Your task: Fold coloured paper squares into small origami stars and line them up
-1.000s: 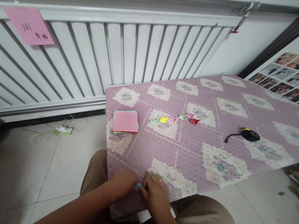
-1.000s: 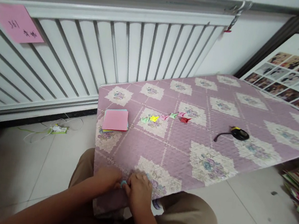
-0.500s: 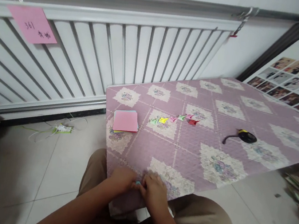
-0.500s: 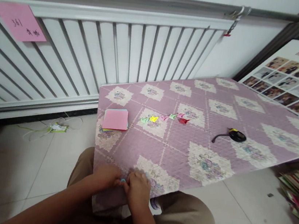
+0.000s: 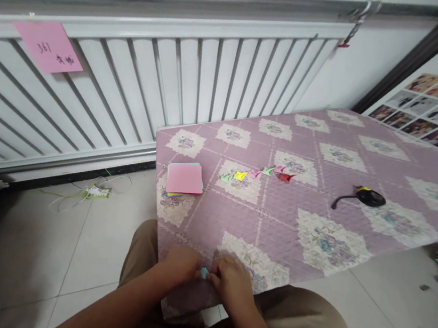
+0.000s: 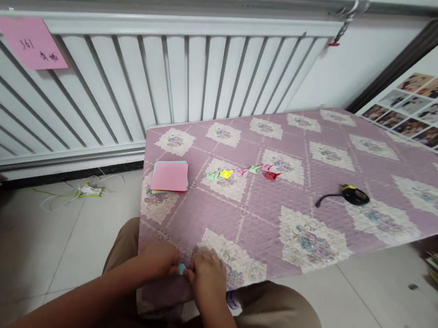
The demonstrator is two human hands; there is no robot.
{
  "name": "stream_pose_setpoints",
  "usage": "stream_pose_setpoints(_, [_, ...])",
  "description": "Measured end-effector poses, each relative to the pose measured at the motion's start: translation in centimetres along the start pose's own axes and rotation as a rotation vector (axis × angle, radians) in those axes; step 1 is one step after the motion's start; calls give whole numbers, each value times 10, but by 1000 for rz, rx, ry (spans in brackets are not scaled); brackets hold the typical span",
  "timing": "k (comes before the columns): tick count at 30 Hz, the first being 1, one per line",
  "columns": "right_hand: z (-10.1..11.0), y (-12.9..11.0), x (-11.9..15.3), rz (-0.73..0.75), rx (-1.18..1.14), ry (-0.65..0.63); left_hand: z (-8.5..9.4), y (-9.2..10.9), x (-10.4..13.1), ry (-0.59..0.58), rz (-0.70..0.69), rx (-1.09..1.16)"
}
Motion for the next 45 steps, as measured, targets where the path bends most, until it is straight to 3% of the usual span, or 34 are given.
stream_pose_setpoints(8, [2,2,3,-1,50,18,-5,-6,5,177,42,-53])
stream_pose_setpoints(16, [2,3,11,-21,-12,99,-32,11,23,452,-286,-52])
stream_pose_setpoints(22, [-10,-6,33,94,39,253,-38,6,33,674,-339,-21])
stream_pose_setpoints(27, [-35,-24,51,285,180,380,-44,1,34,711,-333,-5])
stream_pose_setpoints(37, [-42,-27,61,391,313,372,-52,-2,59,782,-270,-246])
stream_pose_setpoints(45, [-53,-20,61,373,301,373,-46,-3,62,861,-283,-245])
Point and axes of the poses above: each hand's wrist, its own x-axis away from the middle knuckle, its own z-axis out of the back of the hand, y = z × x, the point moved 8 cm from there along -x, towards the middle knuckle, and after that the axes turned 12 degrees about z, right-handed, at the moved point
